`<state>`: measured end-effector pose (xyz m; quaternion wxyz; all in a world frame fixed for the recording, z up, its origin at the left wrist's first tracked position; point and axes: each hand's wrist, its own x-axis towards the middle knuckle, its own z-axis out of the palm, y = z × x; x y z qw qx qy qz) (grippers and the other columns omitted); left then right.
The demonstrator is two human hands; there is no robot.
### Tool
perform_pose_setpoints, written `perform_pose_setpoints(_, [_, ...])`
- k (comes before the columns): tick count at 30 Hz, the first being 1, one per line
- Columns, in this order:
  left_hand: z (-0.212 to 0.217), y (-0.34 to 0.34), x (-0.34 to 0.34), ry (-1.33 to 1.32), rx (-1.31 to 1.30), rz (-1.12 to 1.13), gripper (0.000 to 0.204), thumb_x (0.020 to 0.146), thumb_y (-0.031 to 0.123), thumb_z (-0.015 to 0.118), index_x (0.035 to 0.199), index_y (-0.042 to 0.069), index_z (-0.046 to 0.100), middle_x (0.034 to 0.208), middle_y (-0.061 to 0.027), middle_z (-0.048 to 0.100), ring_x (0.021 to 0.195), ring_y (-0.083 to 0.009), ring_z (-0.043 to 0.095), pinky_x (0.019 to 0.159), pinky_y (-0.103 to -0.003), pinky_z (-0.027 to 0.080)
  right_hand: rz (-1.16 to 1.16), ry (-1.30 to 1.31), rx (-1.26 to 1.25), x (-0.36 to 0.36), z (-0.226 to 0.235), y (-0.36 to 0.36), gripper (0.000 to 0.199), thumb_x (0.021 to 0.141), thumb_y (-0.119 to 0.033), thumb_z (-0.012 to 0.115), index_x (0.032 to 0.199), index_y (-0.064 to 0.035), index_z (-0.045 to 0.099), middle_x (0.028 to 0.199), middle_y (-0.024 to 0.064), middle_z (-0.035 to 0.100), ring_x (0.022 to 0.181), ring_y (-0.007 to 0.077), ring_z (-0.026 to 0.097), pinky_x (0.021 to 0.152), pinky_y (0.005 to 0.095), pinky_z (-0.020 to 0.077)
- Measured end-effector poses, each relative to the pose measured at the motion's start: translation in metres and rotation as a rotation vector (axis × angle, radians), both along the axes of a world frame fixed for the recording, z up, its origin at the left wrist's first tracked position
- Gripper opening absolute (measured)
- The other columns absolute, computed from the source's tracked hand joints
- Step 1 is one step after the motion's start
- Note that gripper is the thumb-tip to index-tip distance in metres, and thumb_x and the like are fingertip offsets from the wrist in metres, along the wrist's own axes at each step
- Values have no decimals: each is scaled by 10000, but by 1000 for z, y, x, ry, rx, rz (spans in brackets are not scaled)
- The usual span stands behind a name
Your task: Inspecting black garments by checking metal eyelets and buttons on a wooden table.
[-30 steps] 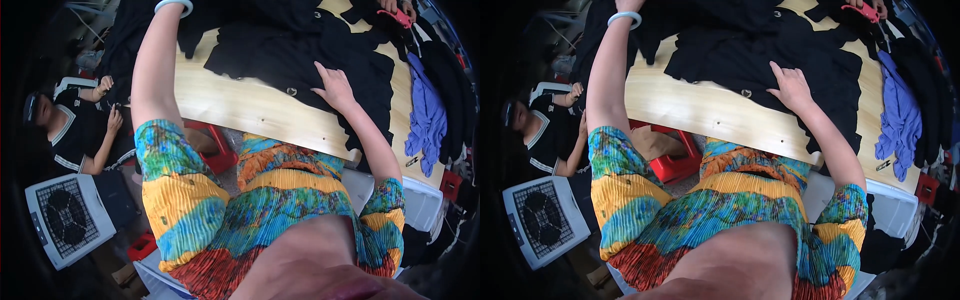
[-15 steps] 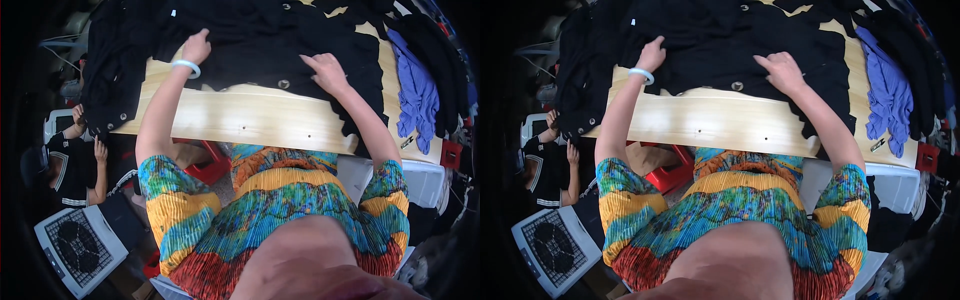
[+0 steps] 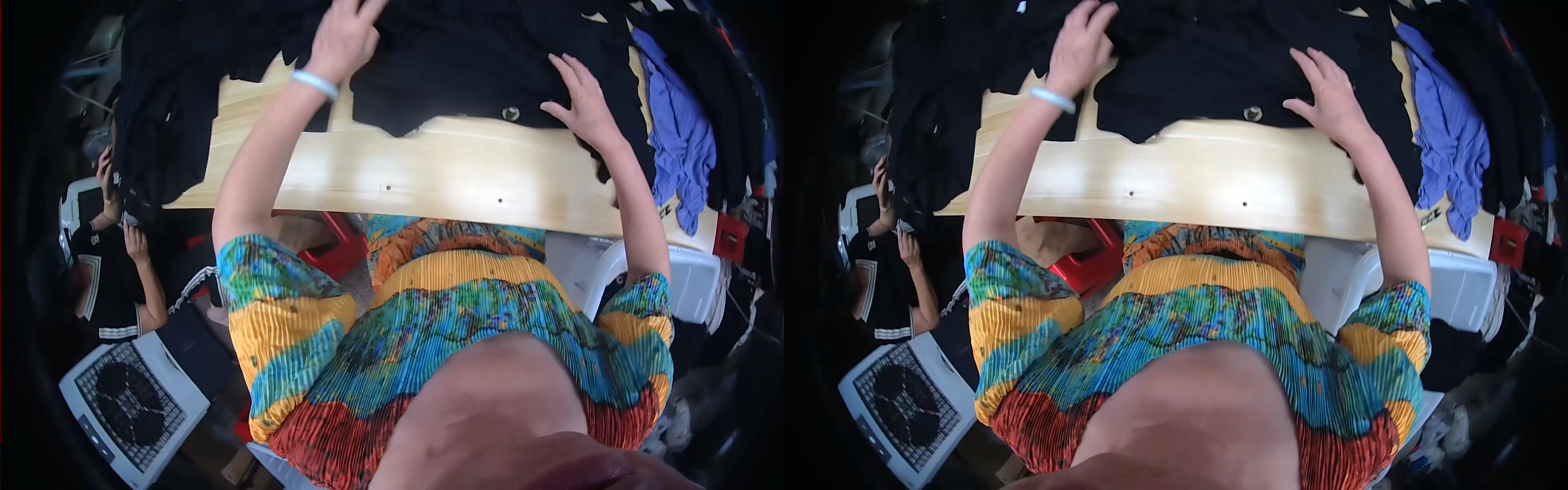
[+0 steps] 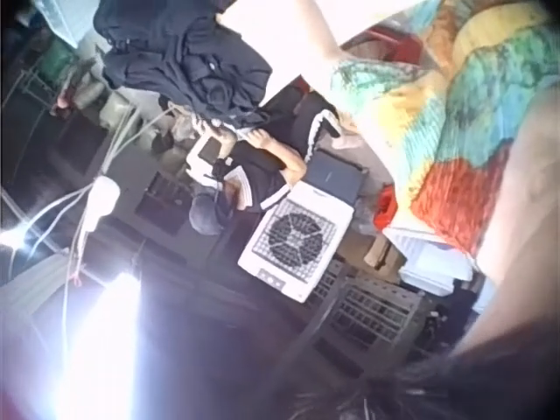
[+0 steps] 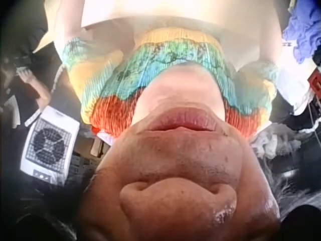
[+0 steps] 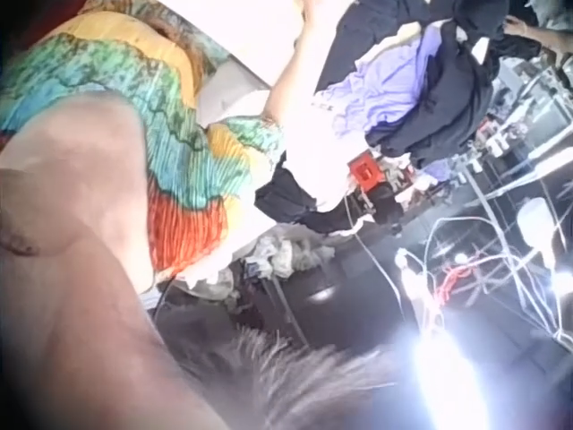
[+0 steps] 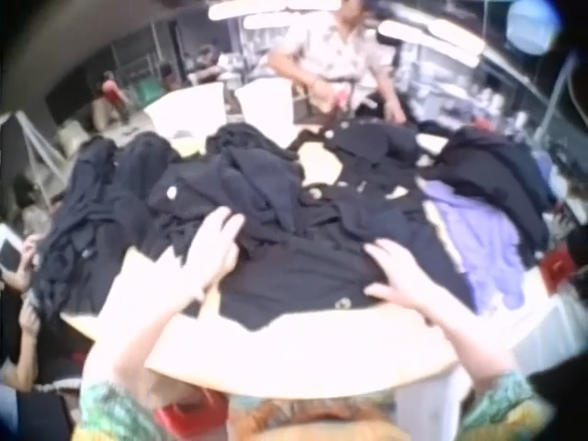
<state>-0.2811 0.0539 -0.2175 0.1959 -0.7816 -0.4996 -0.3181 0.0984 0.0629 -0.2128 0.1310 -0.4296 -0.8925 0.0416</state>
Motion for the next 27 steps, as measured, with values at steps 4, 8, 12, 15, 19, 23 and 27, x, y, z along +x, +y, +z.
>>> perform_pose_setpoints(4, [-28,-49,45,80,-417,-203,637,685,391,682,1213,114,457,1256,-216,384,1166,-382,366,907,-422,388,-106,-326,30,24,5,-19,807,673,-217,715,1350,-183,279,1384,168,261,1294,342,215,1030,469,248])
perform_pose_setpoints(8, [-40,-53,67,-34,-752,-20,868,610,258,745,1333,132,281,1373,-232,199,1223,-440,268,912,-520,371,-388,-414,-70,49,-7,-19,981,579,-123,755,1377,-256,199,1421,164,161,1285,412,188,951,565,302])
perform_pose_setpoints(12, [-48,-59,85,87,-696,133,765,615,102,677,1295,108,328,1346,-216,246,1200,-436,299,873,-478,416,-329,-139,131,60,-34,-5,845,559,0,682,1300,-222,342,1338,156,305,1087,376,432,814,413,468])
perform_pose_setpoints(15, [-40,-60,82,70,-629,124,616,624,32,623,1204,106,427,1173,-149,453,1068,-349,451,815,-419,456,-360,-138,90,67,-34,7,629,617,18,618,1195,-158,442,1249,101,416,1051,311,476,823,391,465])
perform_pose_setpoints(19, [8,-50,52,-331,-932,119,460,674,73,581,1130,33,532,877,-192,623,759,-272,622,714,-319,483,-226,-37,44,72,9,24,476,645,57,507,1099,-84,508,1050,125,551,980,323,523,815,360,443])
perform_pose_setpoints(23, [59,-51,11,-794,-1334,-283,388,692,48,576,1075,-7,550,800,-6,593,722,-89,540,683,-197,428,-147,74,-214,91,64,33,528,651,34,525,1167,-76,500,1110,139,573,1066,281,518,889,283,394])
perform_pose_setpoints(27, [42,-67,1,-494,-1116,-27,282,754,148,617,987,-4,567,737,-31,607,691,-111,564,670,-241,454,-150,-24,-220,96,63,29,617,634,22,568,1229,-83,447,1247,152,470,1139,298,461,952,305,358])
